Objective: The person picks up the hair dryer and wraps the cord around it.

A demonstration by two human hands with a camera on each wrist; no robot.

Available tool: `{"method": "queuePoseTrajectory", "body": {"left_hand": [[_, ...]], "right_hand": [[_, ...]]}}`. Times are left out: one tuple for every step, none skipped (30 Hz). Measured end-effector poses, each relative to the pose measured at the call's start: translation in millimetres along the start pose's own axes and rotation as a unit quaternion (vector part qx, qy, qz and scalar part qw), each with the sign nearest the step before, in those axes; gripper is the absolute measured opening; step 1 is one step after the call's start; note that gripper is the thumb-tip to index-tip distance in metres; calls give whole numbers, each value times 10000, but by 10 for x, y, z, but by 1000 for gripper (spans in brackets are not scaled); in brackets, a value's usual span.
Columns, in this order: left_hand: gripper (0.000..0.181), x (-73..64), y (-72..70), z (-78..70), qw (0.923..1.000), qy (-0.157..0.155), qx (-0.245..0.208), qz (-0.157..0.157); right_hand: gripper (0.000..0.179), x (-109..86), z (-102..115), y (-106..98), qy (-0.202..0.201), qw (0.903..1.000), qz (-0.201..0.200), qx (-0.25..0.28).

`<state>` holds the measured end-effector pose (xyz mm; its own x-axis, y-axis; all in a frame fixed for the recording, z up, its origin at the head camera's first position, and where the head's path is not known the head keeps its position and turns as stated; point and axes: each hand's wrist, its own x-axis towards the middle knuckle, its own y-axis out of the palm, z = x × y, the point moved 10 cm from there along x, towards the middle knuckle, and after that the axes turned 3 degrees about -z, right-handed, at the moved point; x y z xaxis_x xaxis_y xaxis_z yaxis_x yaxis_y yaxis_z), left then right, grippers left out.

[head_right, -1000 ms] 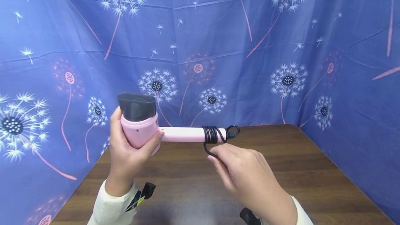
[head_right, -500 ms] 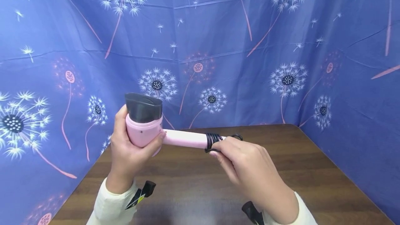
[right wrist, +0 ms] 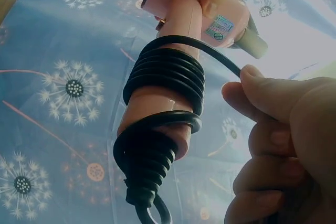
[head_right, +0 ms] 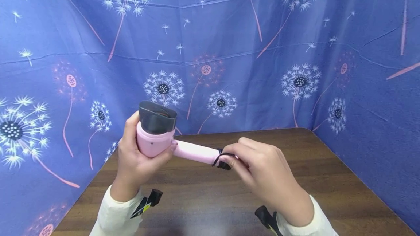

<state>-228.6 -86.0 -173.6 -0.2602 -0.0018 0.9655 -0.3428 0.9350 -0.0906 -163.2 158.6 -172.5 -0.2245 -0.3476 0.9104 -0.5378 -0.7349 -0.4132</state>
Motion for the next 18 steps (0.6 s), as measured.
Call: {"method": "queuePoseTrajectory", "body": {"left_hand": [[90, 3, -5, -3, 10000, -49, -25, 6], [90, 9, -10, -13, 10000, -78, -42, 12], [90, 17, -12, -30, 9999, -97, -67, 22], [90, 27, -15, -50, 9999, -116, -90, 27], [89, 39, -19, -76, 9998, -135, -113, 33], [89, 51, -25, -104, 9998, -163, -139, 30], [88, 65, -33, -134, 9997, -192, -167, 19], [87, 79, -42, -161, 9995, -235, -197, 11], [87, 92, -53, -183, 9993, -291, -225, -3], [86, 104, -65, -202, 9991, -340, -250, -21], [86, 114, -78, -217, 9988, -387, -284, -36], [85, 121, -91, -227, 9986, -430, -316, -54], [85, 127, -102, -233, 9984, -457, -331, -61], [85, 131, -109, -236, 9982, -477, -348, -56], [85, 133, -113, -237, 9982, -481, -369, -41], [85, 134, -112, -237, 9982, -476, -377, -13], [85, 132, -109, -234, 9982, -466, -375, 20], [85, 129, -104, -229, 9983, -444, -375, 55]], "right_hand": [[31, 0, -3, -3, 1, 10000, 16, 32], [30, -1, -8, -5, 17, 10000, 33, 55], [29, -2, -11, -10, 32, 10000, 43, 70], [28, -2, -13, -17, 49, 9999, 45, 90], [27, -2, -19, -25, 78, 9999, 51, 98], [26, -2, -24, -36, 101, 9999, 51, 93], [26, -1, -29, -49, 123, 9999, 44, 92], [26, 1, -31, -62, 132, 9999, 36, 89], [26, 2, -32, -76, 126, 9999, 22, 90], [27, 5, -32, -86, 111, 9999, 17, 70], [28, 9, -34, -93, 97, 9999, 15, 51], [29, 11, -35, -98, 73, 10000, 11, 26], [30, 14, -36, -101, 53, 10000, 7, 14], [31, 15, -40, -102, 40, 10000, 4, 1], [32, 16, -47, -102, 43, 10000, 2, -24], [33, 16, -55, -99, 55, 10000, 9, -64], [34, 14, -65, -99, 71, 9999, 5, -86], [34, 11, -74, -98, 88, 9999, 2, -119]]}}
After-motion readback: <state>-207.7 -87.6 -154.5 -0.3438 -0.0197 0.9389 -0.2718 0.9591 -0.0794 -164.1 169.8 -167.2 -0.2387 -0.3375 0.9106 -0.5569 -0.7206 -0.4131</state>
